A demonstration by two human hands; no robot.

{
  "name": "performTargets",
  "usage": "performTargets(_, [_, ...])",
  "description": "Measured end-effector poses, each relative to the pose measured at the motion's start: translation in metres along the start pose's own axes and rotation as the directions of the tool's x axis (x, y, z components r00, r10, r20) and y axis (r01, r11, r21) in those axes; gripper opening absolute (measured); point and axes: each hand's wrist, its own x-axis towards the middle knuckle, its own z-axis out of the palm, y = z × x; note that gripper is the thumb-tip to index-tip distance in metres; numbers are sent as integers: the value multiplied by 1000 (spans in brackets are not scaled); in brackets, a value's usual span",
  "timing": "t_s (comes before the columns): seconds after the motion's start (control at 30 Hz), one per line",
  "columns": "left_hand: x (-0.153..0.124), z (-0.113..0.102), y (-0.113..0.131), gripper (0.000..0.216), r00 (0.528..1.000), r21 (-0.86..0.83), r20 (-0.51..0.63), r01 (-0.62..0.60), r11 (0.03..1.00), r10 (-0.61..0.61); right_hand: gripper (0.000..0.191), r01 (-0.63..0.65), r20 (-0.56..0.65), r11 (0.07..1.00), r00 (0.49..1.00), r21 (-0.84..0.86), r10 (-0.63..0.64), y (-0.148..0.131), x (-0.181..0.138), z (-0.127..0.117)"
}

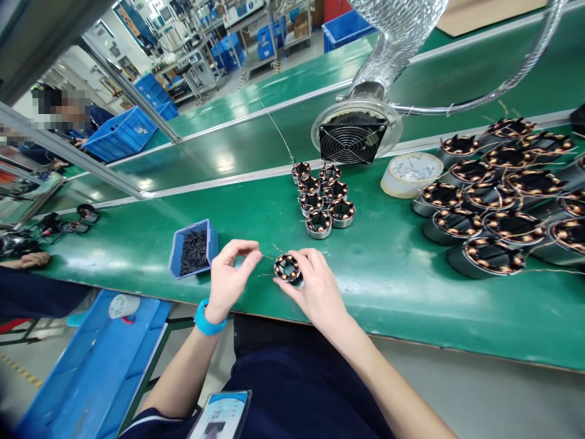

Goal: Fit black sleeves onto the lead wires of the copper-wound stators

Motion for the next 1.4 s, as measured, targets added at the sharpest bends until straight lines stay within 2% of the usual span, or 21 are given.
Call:
performTargets(0.07, [-2,-4,-11,29,976,-101,193,121,987,-100,39,13,-6,1000,1000,2,-13,0,0,0])
performTargets(0.1, [-3,-3,-16,30,956,-156,254,187,970,-144,39,16,-6,1000,1000,3,-16,0,0,0])
performTargets(0.17, [-3,1,-23,29,934,-243,293,279,929,-204,39,15,0,1000,1000,5,-15,1,0,-1])
performTargets(0.23, [2,6,-27,26,932,-272,292,298,915,-217,39,6,12,1000,1000,10,-6,1,0,-1])
performTargets(0.3, [10,10,-25,26,935,-257,306,261,930,-178,39,-3,21,1000,1000,19,3,2,0,-2])
performTargets(0.37, [19,11,-20,26,937,-209,336,174,962,-96,38,-7,27,1000,1000,24,7,2,0,-2])
performTargets(0.43, [27,7,-14,26,924,-150,382,68,986,-5,38,-6,34,1000,999,26,5,2,0,-2])
performTargets(0.5, [31,-2,-9,25,923,-150,383,27,988,33,37,-1,37,1000,999,26,0,1,0,-2])
performTargets(0.53, [32,-8,-8,25,941,-180,337,34,983,29,37,2,39,1000,999,24,-3,1,0,-2])
performTargets(0.6, [29,-20,-6,26,986,-242,165,50,969,-9,38,9,36,1000,999,19,-10,0,0,-2])
performTargets(0.67, [22,-29,-8,27,998,-214,55,47,976,-36,38,11,34,1000,999,12,-12,0,0,-2])
performTargets(0.7, [16,-32,-9,26,997,-158,68,48,986,-37,38,11,34,1000,999,9,-12,0,0,-2])
performTargets(0.77, [4,-34,-13,22,976,-31,213,49,998,-41,38,13,35,1000,999,6,-13,0,1,-2])
performTargets(0.83, [-8,-29,-16,24,925,45,376,38,998,-53,37,23,36,1000,999,7,-23,0,0,-3])
performTargets(0.9, [-16,-22,-17,23,890,70,453,29,997,-57,38,41,30,999,999,3,-41,1,0,-3])
performTargets(1.03, [-13,-11,-9,31,923,104,386,-47,993,3,39,68,11,998,998,-14,-68,4,-1,-1])
performTargets(1.13, [-4,-8,0,32,920,175,384,-153,973,75,39,82,7,996,997,-20,-82,7,-2,0])
performTargets(1.3, [5,-13,10,32,857,282,503,-283,917,110,41,112,21,993,994,-30,-112,10,-3,1])
performTargets(1.4, [13,-23,23,30,810,274,570,-347,897,138,39,120,46,992,992,-25,-119,8,-2,0])
